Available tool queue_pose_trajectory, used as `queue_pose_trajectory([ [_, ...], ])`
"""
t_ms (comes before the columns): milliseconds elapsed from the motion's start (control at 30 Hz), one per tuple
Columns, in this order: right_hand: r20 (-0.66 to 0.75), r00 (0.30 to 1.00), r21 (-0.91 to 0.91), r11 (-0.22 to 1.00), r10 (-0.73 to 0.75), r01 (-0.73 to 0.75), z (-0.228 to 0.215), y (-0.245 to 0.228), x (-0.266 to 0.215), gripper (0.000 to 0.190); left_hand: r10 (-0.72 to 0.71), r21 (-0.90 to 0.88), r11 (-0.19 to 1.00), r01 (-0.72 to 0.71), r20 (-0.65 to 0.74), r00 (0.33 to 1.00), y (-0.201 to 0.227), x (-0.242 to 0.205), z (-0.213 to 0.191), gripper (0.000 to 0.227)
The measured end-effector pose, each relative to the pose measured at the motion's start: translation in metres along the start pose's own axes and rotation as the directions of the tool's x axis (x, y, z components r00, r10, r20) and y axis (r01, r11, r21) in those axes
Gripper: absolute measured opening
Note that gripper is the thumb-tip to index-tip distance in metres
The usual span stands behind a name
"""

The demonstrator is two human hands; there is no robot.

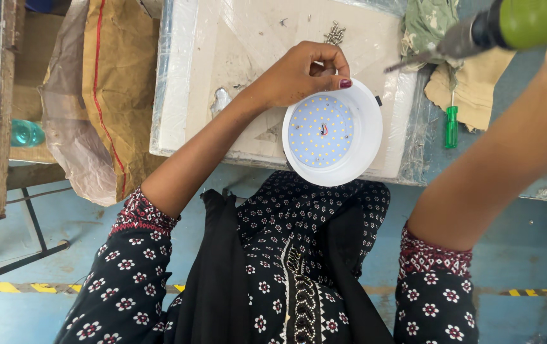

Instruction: The person assembles a white LED light fixture by hand, using a green cordless drill to secure screws into the fixture's base. They handle multiple screws and the drill, working at a blue workbench with other similar fixtures nearby.

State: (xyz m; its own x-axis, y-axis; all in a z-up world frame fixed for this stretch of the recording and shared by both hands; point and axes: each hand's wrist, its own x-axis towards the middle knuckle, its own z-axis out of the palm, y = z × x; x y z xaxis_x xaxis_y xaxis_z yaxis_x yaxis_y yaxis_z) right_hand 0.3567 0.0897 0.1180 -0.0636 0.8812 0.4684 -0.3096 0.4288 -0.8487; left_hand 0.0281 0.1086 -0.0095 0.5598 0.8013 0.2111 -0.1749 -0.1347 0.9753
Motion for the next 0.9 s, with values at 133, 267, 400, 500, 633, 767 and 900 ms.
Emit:
queue_pose_trajectory([
  [133,-0.033,0.999,-0.044,0.999,-0.009,0.007,0.005,0.000,0.006,0.014,-0.033,-0.010,0.999,0.034,0.013,0.999,0.003,0.000,0.000,0.013],
  [267,-0.075,0.997,-0.179,0.984,-0.032,0.019,0.021,0.001,0.003,0.021,-0.034,-0.016,0.999,0.034,-0.002,0.999,0.005,-0.001,0.001,0.012],
  [400,-0.052,0.995,-0.600,0.799,-0.085,0.037,0.050,0.014,-0.019,0.031,-0.037,0.036,0.999,0.038,-0.034,0.999,0.007,-0.002,0.003,0.012],
  [500,0.186,0.970,-0.885,0.455,0.154,0.097,0.077,0.047,-0.049,0.040,-0.014,0.020,1.000,0.015,-0.036,0.999,0.008,0.000,0.003,0.012],
  [633,-0.075,0.792,-0.608,0.601,0.606,-0.518,0.098,0.062,-0.078,0.054,-0.003,0.005,1.000,0.003,-0.029,1.000,0.008,-0.003,0.006,0.011],
  [767,-0.055,0.720,-0.780,0.421,0.692,-0.464,0.095,0.071,-0.058,0.051,-0.074,-0.001,0.997,0.074,-0.039,0.997,0.013,-0.002,0.007,0.012],
  [900,0.035,0.665,-0.875,0.344,0.746,-0.340,0.087,0.079,-0.048,0.035,-0.018,0.028,0.999,0.019,-0.034,0.999,0.013,-0.002,0.007,0.011],
])
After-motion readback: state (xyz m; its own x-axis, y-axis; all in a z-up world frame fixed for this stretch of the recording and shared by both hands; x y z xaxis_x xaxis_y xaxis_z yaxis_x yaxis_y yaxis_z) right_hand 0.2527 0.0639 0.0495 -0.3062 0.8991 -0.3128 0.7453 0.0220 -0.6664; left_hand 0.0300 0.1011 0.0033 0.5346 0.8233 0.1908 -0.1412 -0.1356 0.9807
